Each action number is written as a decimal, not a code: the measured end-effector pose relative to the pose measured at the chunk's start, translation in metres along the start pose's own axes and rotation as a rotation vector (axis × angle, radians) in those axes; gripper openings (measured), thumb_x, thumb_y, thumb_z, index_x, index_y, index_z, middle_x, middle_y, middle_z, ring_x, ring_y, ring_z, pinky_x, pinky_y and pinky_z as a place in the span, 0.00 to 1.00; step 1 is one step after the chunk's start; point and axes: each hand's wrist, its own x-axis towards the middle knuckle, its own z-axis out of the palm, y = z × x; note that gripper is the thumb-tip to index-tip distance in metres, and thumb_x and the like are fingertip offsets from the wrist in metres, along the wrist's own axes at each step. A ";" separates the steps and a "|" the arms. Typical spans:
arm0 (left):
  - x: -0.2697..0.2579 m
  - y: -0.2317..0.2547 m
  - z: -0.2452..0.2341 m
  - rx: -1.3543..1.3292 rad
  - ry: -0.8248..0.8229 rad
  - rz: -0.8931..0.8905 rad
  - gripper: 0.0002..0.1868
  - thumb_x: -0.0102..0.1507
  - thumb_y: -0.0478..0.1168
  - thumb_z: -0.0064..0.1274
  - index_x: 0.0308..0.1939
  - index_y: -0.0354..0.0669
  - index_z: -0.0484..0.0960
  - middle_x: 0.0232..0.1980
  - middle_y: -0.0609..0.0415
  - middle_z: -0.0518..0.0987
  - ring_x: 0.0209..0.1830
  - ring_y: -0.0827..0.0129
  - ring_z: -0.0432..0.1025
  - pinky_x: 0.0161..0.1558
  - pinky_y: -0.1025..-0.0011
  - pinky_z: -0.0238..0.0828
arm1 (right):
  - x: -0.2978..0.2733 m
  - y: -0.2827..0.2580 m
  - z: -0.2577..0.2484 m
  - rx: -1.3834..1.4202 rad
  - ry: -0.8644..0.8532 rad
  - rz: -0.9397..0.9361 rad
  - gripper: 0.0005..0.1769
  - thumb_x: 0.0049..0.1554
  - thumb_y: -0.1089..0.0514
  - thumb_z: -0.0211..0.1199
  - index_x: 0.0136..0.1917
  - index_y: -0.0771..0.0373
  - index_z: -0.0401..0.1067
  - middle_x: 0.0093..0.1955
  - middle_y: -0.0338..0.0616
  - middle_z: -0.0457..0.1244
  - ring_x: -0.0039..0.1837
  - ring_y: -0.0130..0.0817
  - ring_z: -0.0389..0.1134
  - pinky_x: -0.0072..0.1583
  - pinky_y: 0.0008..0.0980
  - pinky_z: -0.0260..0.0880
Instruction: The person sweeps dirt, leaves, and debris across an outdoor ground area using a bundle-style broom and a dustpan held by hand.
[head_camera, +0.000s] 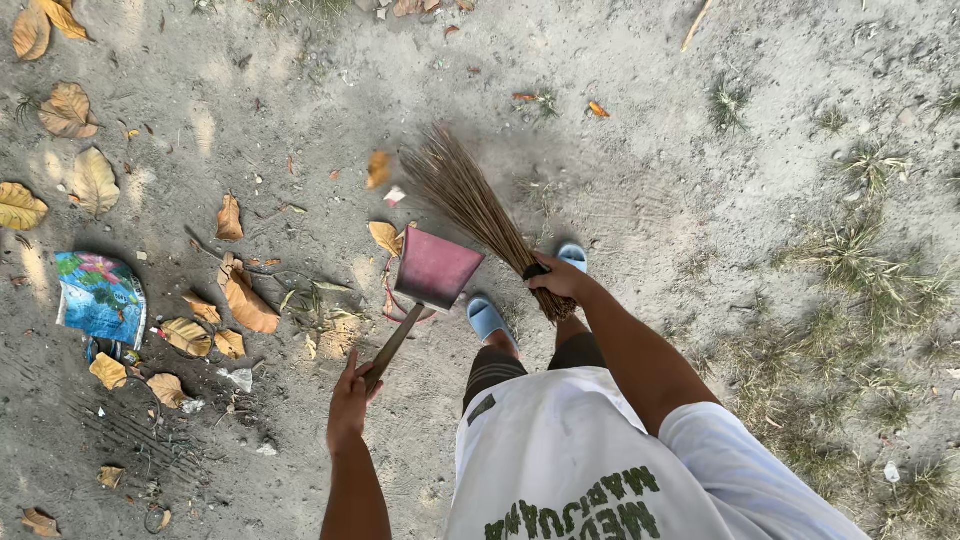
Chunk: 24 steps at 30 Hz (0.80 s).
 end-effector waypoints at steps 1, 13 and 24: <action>-0.001 0.006 0.006 -0.039 0.012 0.005 0.31 0.73 0.30 0.28 0.79 0.57 0.59 0.69 0.48 0.72 0.57 0.62 0.76 0.63 0.71 0.76 | -0.004 -0.005 -0.008 -0.006 0.001 -0.007 0.53 0.48 0.51 0.68 0.83 0.46 0.51 0.64 0.64 0.67 0.59 0.55 0.70 0.58 0.46 0.72; 0.009 0.047 0.059 -0.191 -0.022 0.026 0.30 0.72 0.30 0.29 0.78 0.56 0.60 0.68 0.48 0.72 0.58 0.64 0.75 0.64 0.71 0.75 | -0.032 0.001 -0.158 0.132 0.610 0.127 0.56 0.55 0.50 0.67 0.87 0.49 0.39 0.63 0.58 0.68 0.55 0.48 0.70 0.54 0.44 0.72; 0.088 0.086 0.080 -0.137 -0.191 0.081 0.31 0.72 0.30 0.31 0.79 0.55 0.58 0.67 0.44 0.74 0.61 0.62 0.73 0.64 0.65 0.78 | 0.079 -0.130 -0.099 -0.042 0.152 -0.011 0.52 0.48 0.54 0.71 0.83 0.52 0.54 0.58 0.55 0.68 0.52 0.42 0.71 0.52 0.36 0.71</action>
